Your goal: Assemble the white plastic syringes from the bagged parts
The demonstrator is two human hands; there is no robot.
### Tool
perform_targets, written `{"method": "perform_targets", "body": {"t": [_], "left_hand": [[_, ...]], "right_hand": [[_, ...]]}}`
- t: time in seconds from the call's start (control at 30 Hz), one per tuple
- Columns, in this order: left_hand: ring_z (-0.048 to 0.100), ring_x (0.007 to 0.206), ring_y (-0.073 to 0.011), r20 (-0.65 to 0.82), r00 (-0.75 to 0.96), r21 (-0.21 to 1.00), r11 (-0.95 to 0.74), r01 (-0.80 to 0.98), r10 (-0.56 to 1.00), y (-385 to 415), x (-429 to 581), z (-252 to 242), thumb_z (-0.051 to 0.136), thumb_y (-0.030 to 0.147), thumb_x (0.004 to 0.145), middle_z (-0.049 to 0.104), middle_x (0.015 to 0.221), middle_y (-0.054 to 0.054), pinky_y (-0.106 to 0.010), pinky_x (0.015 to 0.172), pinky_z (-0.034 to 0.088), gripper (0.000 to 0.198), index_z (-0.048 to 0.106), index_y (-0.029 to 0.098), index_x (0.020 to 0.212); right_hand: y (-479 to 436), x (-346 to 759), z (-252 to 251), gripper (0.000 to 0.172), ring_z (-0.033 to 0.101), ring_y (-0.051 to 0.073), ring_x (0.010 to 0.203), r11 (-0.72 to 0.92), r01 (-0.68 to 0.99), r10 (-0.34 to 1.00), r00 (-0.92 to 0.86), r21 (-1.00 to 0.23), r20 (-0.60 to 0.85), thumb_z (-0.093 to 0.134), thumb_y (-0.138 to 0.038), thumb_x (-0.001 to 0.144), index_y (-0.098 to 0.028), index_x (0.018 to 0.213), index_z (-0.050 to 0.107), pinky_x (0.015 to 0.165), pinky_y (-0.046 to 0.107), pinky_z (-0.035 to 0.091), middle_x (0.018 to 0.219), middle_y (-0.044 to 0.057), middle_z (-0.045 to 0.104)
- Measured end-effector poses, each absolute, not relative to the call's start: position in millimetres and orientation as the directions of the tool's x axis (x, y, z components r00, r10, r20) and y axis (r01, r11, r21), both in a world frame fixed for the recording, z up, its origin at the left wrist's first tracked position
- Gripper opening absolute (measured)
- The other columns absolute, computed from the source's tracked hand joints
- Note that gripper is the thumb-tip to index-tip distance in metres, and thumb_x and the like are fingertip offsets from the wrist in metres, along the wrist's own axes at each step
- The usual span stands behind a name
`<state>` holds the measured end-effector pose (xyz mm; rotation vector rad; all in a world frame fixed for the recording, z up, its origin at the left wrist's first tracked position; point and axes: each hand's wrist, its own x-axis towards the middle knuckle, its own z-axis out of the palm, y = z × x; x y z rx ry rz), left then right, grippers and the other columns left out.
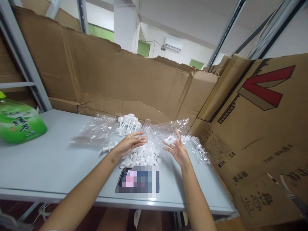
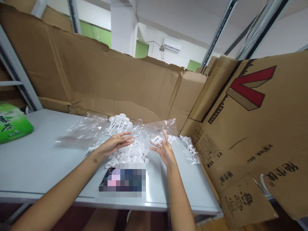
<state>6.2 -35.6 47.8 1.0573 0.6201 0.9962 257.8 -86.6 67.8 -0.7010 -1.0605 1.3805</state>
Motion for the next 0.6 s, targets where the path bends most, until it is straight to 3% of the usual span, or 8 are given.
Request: {"method": "perform_targets", "body": {"t": [0.1, 0.27, 0.47, 0.6], "left_hand": [[0.058, 0.103, -0.0208, 0.039, 0.590, 0.936, 0.177, -0.303, 0.806, -38.3, 8.4, 46.1, 0.063, 0.022, 0.073, 0.060, 0.114, -0.013, -0.033, 0.095, 0.042, 0.036, 0.057, 0.013, 0.107], [0.056, 0.105, -0.0218, 0.156, 0.615, 0.981, -0.048, -0.188, 0.773, -42.6, 18.9, 40.8, 0.064, 0.031, 0.072, 0.054, 0.124, -0.010, -0.039, 0.096, 0.039, 0.039, 0.060, 0.016, 0.108], [0.055, 0.103, -0.0210, 0.135, 0.634, 0.988, -0.056, -0.143, 0.761, -44.7, 19.8, 41.0, 0.059, 0.037, 0.076, 0.050, 0.127, -0.011, -0.038, 0.088, 0.043, 0.048, 0.051, 0.020, 0.121], [0.053, 0.107, -0.0227, 0.129, 0.633, 0.982, -0.011, -0.187, 0.763, -46.6, 19.1, 42.3, 0.061, 0.039, 0.074, 0.046, 0.131, -0.012, -0.039, 0.089, 0.043, 0.049, 0.052, 0.020, 0.119]], "right_hand": [[-87.8, 254.1, 67.0, 0.069, 0.063, 0.021, 0.092, 0.105, -0.443, 0.968, -0.160, -0.891, 0.194, 0.060, -0.039, 0.075, -0.042, 0.132, 0.022, 0.074, 0.040, 0.053, 0.115, 0.000, 0.059], [-85.7, 246.3, 58.4, 0.067, 0.065, 0.018, 0.081, 0.048, -0.481, 0.972, -0.177, -0.875, 0.151, 0.064, -0.031, 0.072, -0.037, 0.130, 0.031, 0.073, 0.039, 0.053, 0.105, 0.001, 0.064], [-84.0, 243.2, 52.7, 0.070, 0.062, 0.018, 0.092, 0.097, -0.393, 0.972, -0.159, -0.915, 0.171, 0.068, -0.021, 0.068, -0.030, 0.130, 0.036, 0.072, 0.029, 0.050, 0.111, 0.005, 0.061], [-86.8, 243.8, 55.4, 0.069, 0.057, 0.019, 0.101, 0.122, -0.371, 0.959, -0.196, -0.920, 0.207, 0.065, -0.021, 0.071, -0.036, 0.130, 0.033, 0.072, 0.030, 0.051, 0.124, 0.004, 0.052]]}}
